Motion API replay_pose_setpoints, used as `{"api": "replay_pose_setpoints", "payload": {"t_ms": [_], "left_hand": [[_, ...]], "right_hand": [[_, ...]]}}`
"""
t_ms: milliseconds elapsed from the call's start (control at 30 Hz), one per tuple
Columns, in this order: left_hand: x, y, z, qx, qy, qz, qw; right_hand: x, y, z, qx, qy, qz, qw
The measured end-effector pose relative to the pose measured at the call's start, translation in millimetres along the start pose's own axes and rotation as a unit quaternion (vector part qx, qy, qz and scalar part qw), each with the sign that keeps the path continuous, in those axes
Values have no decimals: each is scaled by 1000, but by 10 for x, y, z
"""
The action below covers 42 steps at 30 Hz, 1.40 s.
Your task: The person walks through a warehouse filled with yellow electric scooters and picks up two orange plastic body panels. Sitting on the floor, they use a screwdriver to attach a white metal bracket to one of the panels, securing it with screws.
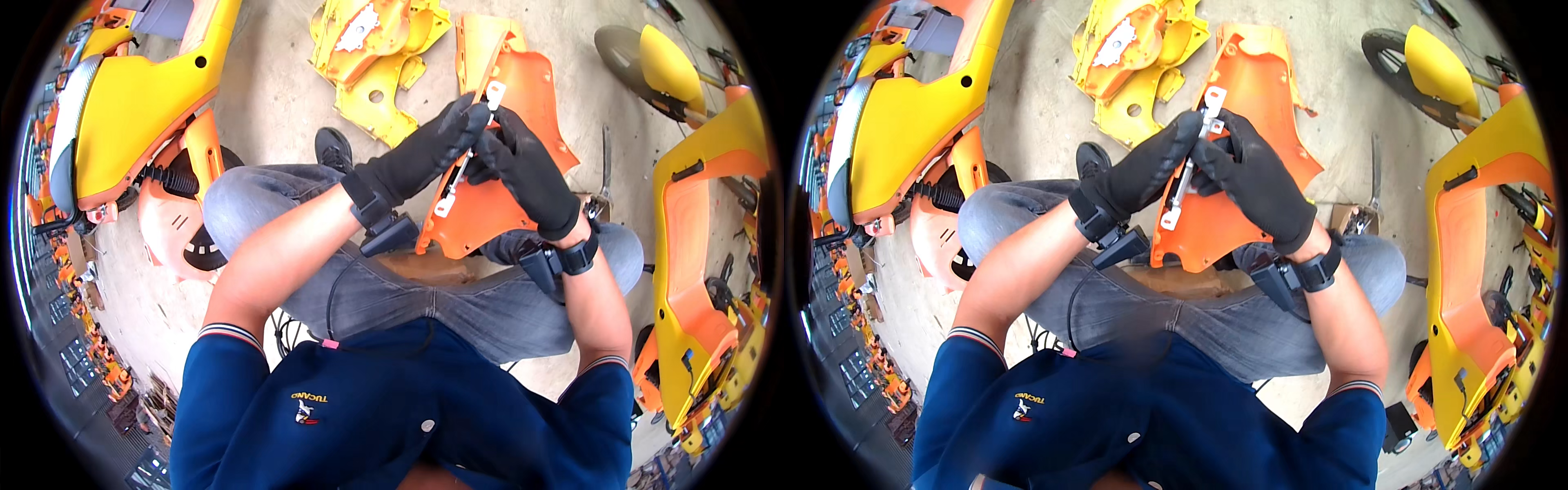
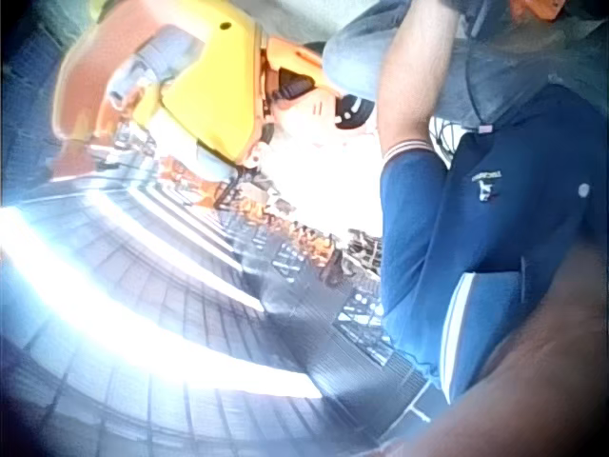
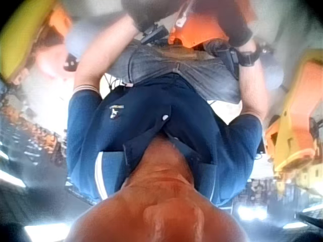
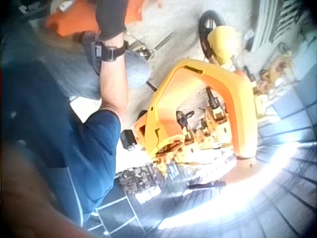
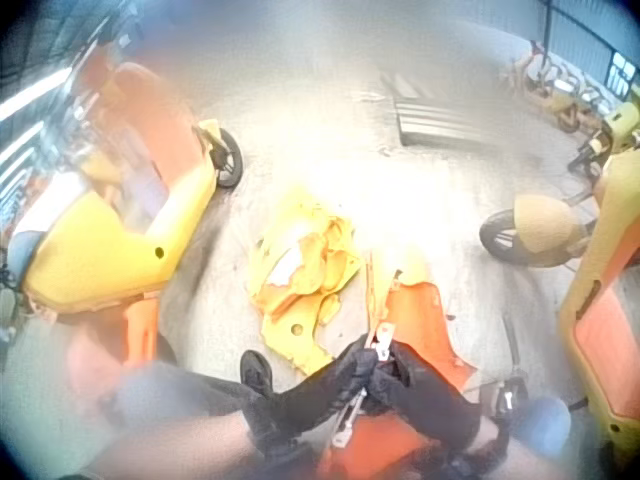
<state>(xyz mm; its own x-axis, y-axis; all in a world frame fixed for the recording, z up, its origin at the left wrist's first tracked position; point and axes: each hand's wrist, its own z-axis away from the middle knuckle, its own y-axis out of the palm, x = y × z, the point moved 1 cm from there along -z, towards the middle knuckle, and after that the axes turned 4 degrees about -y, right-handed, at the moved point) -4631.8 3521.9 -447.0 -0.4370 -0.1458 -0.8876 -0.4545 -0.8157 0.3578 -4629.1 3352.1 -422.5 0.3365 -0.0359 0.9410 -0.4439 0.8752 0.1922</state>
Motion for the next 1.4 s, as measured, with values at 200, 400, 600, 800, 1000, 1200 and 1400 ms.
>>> {"api": "replay_pose_setpoints", "payload": {"t_ms": [200,400,600,800,1000,1200,1400], "left_hand": [[-17,-2,46,-20,7,-34,999],[-124,57,114,-7,18,-56,998],[-190,18,157,4,3,-67,998],[-212,52,143,19,40,-53,998],[-197,74,136,22,39,-32,998],[-202,84,148,7,48,-52,997],[-171,97,162,1,33,-31,999]], "right_hand": [[-1,21,68,-18,-8,10,1000],[65,38,98,-21,-22,10,999],[91,57,155,-28,-36,23,999],[113,89,190,-42,-47,-13,998],[117,86,188,-45,-48,-50,997],[160,92,190,-42,-40,-65,996],[141,86,189,-35,-52,-36,997]]}}
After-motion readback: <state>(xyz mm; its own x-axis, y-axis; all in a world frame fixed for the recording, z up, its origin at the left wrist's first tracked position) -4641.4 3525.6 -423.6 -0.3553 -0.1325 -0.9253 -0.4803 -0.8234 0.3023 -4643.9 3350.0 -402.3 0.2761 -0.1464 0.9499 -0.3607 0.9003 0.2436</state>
